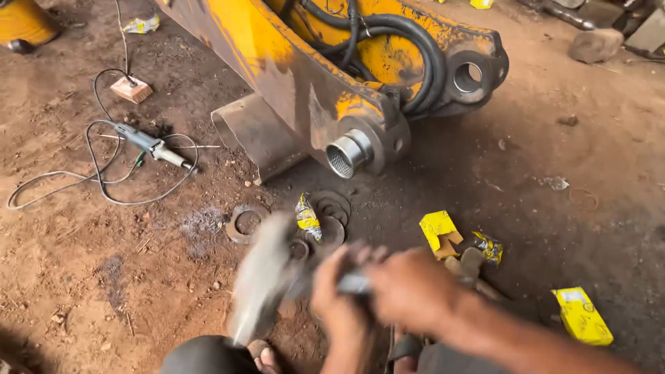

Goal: Grinding the internal surface of a machinery joint and installing a new bushing using a hammer.

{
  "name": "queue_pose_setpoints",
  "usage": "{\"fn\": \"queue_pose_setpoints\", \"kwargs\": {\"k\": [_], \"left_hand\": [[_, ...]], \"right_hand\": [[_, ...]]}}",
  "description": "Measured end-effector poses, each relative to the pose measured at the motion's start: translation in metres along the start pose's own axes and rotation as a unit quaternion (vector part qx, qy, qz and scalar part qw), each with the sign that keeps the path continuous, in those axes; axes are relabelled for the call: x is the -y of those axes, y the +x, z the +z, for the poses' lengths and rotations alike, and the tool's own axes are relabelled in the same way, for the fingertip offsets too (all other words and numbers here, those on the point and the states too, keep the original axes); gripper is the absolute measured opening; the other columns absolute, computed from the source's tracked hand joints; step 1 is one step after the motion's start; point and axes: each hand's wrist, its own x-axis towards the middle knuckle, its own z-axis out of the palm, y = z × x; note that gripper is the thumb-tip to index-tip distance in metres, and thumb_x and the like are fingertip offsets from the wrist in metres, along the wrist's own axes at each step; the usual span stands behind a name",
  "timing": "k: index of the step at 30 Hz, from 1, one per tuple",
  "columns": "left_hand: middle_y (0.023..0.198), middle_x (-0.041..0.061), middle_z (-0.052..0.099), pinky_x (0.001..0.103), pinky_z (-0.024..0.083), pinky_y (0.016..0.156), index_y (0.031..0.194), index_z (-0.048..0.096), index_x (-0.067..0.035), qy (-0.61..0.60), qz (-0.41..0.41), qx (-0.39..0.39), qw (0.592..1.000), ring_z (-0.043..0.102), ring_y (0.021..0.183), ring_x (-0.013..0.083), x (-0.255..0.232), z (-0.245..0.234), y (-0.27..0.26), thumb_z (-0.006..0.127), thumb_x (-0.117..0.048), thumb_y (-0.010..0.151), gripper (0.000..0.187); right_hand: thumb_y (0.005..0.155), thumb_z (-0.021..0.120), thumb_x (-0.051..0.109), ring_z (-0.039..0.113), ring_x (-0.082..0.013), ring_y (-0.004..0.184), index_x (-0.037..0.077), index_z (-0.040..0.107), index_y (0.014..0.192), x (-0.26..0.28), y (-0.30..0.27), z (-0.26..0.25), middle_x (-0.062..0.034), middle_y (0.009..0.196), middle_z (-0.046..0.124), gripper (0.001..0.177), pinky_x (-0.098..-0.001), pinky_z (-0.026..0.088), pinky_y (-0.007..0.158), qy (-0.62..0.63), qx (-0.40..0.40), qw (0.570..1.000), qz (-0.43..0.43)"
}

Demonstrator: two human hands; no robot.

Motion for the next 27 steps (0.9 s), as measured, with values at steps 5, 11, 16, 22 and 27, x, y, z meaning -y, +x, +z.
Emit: {"fn": "queue_pose_setpoints", "kwargs": {"k": [5, 11, 16, 22, 27], "left_hand": [[0.101, 0.026, 0.068, 0.059, 0.053, 0.096, 0.110, 0.059, 0.000, -0.126, 0.168, 0.280, 0.937, 0.067, 0.105, 0.0449, 0.011, -0.048, 0.030, 0.057, -0.019, 0.104, 0.020], [0.078, 0.016, 0.064, 0.042, 0.045, 0.061, 0.097, 0.071, 0.020, 0.319, 0.043, 0.077, 0.944, 0.055, 0.071, 0.0244, 0.046, 0.032, 0.081, 0.070, -0.022, 0.098, 0.042], [0.086, 0.016, 0.071, 0.040, 0.057, 0.078, 0.098, 0.067, 0.004, 0.083, -0.064, 0.077, 0.992, 0.070, 0.079, 0.0277, -0.008, 0.008, 0.035, 0.064, -0.021, 0.089, 0.026], [0.088, 0.019, 0.067, 0.050, 0.058, 0.085, 0.089, 0.059, -0.003, -0.105, 0.206, 0.241, 0.943, 0.069, 0.087, 0.0337, -0.039, -0.017, -0.013, 0.065, -0.020, 0.096, 0.019], [0.074, 0.015, 0.064, 0.044, 0.048, 0.066, 0.089, 0.067, 0.009, 0.371, 0.100, 0.104, 0.918, 0.056, 0.068, 0.0267, 0.038, 0.036, 0.072, 0.065, -0.024, 0.099, 0.035]], "right_hand": [[0.086, 0.065, 0.023, 0.073, -0.0333, 0.069, 0.004, 0.071, 0.106, 0.004, 0.006, -0.004, -0.0145, 0.076, 0.071, 0.028, -0.0541, 0.057, 0.064, -0.036, -0.076, 0.949, -0.303], [0.070, 0.070, 0.013, 0.075, -0.0383, 0.071, 0.001, 0.068, 0.090, -0.045, 0.024, 0.000, -0.0243, 0.073, 0.072, 0.024, -0.0523, 0.060, 0.068, 0.099, -0.094, 0.968, 0.212], [0.070, 0.068, 0.015, 0.074, -0.0392, 0.074, 0.004, 0.071, 0.087, -0.008, 0.013, 0.011, -0.0208, 0.075, 0.072, 0.021, -0.0524, 0.059, 0.069, 0.133, -0.081, 0.987, 0.038], [0.083, 0.064, 0.017, 0.072, -0.0386, 0.069, 0.006, 0.071, 0.104, 0.028, 0.016, 0.005, -0.0174, 0.080, 0.073, 0.025, -0.0553, 0.057, 0.065, 0.009, -0.080, 0.978, -0.193], [0.076, 0.070, 0.017, 0.077, -0.0356, 0.072, 0.005, 0.070, 0.086, -0.019, 0.015, -0.023, -0.0189, 0.075, 0.073, 0.015, -0.0509, 0.060, 0.068, 0.139, -0.029, 0.980, 0.141]]}}
